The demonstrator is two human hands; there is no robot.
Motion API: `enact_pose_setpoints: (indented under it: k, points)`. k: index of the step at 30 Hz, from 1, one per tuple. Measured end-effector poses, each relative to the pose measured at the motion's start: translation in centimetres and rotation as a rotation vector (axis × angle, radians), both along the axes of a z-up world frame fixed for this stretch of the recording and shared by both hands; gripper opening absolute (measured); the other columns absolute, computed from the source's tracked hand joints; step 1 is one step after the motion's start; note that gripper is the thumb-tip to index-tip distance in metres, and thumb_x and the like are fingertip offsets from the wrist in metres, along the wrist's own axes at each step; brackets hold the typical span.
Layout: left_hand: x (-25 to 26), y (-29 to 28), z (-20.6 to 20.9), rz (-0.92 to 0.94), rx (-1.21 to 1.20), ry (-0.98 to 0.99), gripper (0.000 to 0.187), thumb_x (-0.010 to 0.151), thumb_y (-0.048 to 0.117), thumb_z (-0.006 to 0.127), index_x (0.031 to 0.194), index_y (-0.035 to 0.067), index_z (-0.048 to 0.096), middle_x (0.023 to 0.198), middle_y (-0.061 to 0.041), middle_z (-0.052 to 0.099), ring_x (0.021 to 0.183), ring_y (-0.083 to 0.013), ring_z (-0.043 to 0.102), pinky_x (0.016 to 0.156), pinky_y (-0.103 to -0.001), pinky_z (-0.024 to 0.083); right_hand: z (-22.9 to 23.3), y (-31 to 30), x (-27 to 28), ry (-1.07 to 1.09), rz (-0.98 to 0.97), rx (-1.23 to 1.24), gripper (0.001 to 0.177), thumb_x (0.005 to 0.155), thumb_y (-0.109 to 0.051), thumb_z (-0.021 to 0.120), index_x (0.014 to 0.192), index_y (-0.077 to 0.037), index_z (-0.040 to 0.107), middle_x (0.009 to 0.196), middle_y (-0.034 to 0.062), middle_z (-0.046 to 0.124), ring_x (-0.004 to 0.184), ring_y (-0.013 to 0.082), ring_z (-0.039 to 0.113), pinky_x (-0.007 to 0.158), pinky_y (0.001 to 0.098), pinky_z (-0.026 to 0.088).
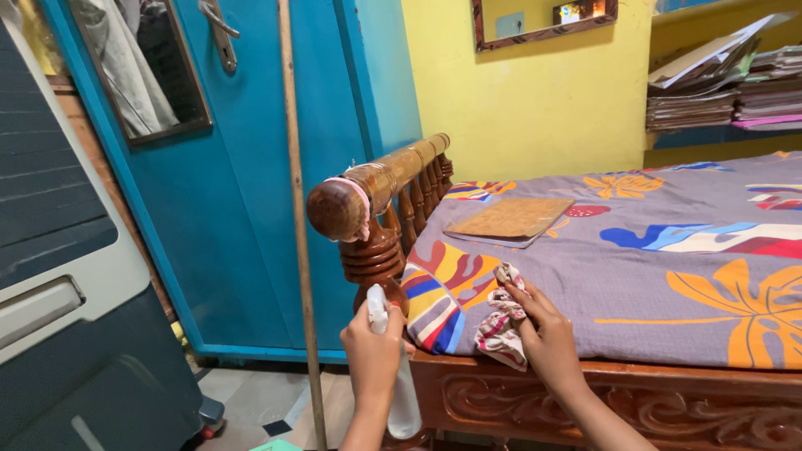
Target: The person wipes down the ornate wooden headboard and base of a bed using a spray bottle and a cloth, applying the cleaning solution to different parts of the frame and rubbing them with the cloth.
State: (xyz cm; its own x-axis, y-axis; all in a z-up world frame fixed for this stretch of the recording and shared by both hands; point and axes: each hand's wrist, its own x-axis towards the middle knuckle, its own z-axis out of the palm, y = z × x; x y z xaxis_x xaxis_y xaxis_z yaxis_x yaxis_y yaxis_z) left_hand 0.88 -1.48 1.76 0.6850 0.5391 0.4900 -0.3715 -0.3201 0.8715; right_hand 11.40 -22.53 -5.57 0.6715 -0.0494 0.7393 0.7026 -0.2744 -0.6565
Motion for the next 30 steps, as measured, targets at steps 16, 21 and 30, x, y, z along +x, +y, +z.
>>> enact_pose_setpoints:
  k: [16, 21, 30]
  points:
    - [-0.7, 1.6, -0.1, -0.011, 0.091, -0.075, 0.015, 0.086, 0.013, 0.069, 0.085, -0.002, 0.070, 0.064, -0.008, 0.072, 0.044, -0.0180, 0.072, 0.041, -0.031, 0.053, 2.8, 5.8, 0.8, -0.193, 0.113, 0.039, 0.049, 0.088, 0.003, 0.057, 0.134, -0.009, 0.068, 0.142, 0.0240, 0.062, 0.134, 0.0357, 0.061, 0.106, 0.0345, 0.046]
    - [-1.0, 2.9, 0.2, 0.006, 0.046, -0.092, 0.014, 0.085, 0.011, 0.069, 0.090, -0.001, 0.069, 0.065, -0.011, 0.072, 0.043, -0.0182, 0.070, 0.040, -0.032, 0.052, 5.7, 13.6, -1.2, -0.389, 0.126, -0.138, 0.047, 0.085, 0.001, 0.058, 0.131, -0.001, 0.064, 0.145, 0.0280, 0.055, 0.132, 0.0437, 0.056, 0.108, 0.0416, 0.044]
    - [-0.9, 4.8, 0.0, 0.013, 0.071, -0.075, 0.018, 0.085, 0.013, 0.069, 0.096, 0.000, 0.073, 0.069, -0.008, 0.074, 0.043, -0.0178, 0.070, 0.039, -0.030, 0.053, 5.1, 14.6, 3.5, 0.174, 0.150, -0.116, 0.031, 0.094, -0.008, 0.056, 0.121, -0.001, 0.071, 0.107, 0.0232, 0.075, 0.097, 0.0315, 0.074, 0.089, 0.0401, 0.055]
